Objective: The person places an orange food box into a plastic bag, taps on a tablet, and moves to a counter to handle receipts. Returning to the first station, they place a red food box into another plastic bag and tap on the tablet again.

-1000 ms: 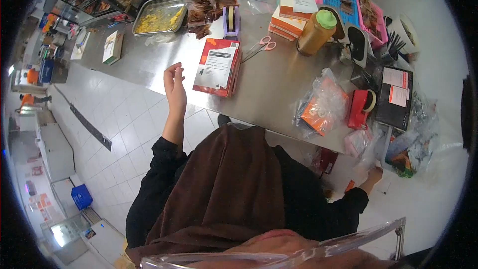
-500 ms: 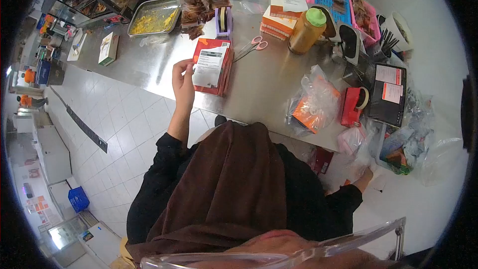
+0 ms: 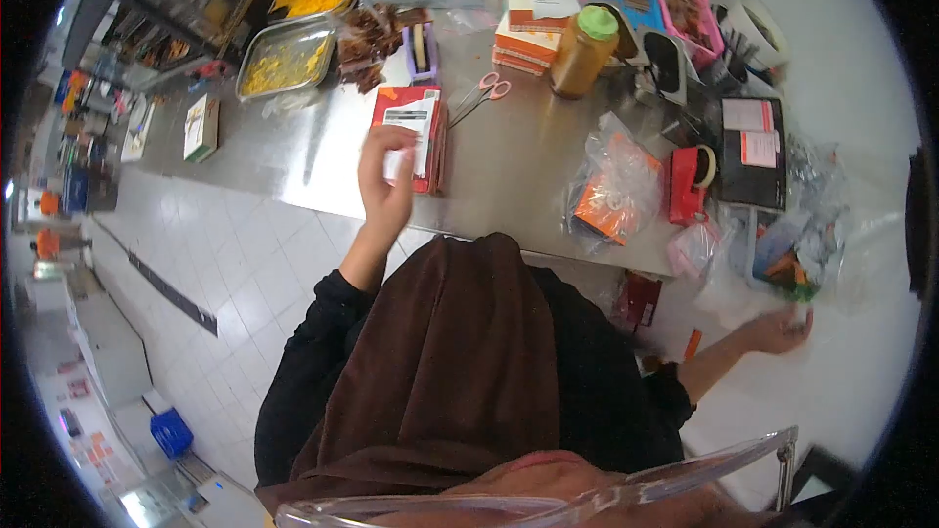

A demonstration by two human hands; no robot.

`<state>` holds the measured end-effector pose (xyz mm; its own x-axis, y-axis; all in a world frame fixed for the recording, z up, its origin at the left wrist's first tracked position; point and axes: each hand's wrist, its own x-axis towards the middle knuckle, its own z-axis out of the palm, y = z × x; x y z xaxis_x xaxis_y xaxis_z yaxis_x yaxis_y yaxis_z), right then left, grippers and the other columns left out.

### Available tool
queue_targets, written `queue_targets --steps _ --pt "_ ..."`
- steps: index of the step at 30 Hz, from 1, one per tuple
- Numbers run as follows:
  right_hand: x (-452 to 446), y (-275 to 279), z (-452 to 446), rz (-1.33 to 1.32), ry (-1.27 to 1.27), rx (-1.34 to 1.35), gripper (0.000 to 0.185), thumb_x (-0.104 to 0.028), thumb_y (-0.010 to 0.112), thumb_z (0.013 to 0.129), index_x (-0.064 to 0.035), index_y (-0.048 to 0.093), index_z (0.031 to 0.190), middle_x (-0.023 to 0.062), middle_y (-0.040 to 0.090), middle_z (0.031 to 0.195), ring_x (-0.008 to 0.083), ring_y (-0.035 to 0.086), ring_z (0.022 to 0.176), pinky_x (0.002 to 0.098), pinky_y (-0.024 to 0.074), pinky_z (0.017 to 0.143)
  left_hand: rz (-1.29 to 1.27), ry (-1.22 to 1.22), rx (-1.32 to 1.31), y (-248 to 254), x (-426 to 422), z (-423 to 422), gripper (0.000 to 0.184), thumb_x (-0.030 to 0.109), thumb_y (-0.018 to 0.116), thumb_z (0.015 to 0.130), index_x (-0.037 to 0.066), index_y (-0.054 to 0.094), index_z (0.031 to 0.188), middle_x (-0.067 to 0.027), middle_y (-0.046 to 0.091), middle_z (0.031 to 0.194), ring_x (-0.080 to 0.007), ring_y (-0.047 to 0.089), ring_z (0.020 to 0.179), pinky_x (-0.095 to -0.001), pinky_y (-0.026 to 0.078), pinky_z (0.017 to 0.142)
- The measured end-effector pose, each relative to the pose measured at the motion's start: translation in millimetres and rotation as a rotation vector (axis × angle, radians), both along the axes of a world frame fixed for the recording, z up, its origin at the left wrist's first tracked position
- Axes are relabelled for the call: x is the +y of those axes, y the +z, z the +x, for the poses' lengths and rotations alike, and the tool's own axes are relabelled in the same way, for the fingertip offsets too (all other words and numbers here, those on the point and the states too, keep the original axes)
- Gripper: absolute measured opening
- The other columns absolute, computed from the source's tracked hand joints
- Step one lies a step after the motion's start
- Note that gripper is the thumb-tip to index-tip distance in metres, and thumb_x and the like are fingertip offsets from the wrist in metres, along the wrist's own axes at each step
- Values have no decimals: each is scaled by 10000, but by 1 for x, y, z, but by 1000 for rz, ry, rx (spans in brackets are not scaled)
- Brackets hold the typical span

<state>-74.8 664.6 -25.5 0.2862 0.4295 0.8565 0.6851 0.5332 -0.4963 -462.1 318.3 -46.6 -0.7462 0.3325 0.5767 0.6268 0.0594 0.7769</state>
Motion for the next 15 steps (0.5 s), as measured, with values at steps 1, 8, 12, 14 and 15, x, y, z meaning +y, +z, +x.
queue_targets --steps 1,8,12,14,15 --pt "-32 13 -30 -6 9 -261 194 3 552 761 4 552 955 105 566 918 210 541 846 306 442 745 -71 -152 -101 14 10 11 91 -12 527 742 -10 525 833 -114 547 855 -219 518 823 -305 399 747" --pt "-203 -13 -212 -449 1547 -811 264 -89 568 712 -40 542 970 146 502 954 305 471 976 386 382 838 9 -1069 -805 7 66 44 505 162 533 837 8 317 1266 -114 501 1145 -215 461 1058 -358 337 932" --pt "-210 -6 -218 -474 1800 -392 299 -75 571 739 -37 513 1030 137 446 992 290 462 1006 371 368 883 -267 -913 -916 0 47 18 429 62 499 840 -3 348 1236 -103 526 1079 -169 483 1000 -303 376 885" --pt "-209 -22 -215 -598 1688 -275 321 -36 575 720 -49 514 1036 115 436 1003 280 457 1018 347 367 884 -393 -950 -839 -16 43 19 461 124 543 822 -11 355 1220 -147 488 1108 -227 457 1030 -345 373 887" --pt "-206 -31 -215 -597 1567 -325 330 -44 579 718 -53 514 1042 119 430 1017 286 451 1026 351 363 892 -449 -956 -806 -32 38 20 482 155 566 812 -16 358 1213 -169 470 1123 -257 444 1045 -366 372 887"
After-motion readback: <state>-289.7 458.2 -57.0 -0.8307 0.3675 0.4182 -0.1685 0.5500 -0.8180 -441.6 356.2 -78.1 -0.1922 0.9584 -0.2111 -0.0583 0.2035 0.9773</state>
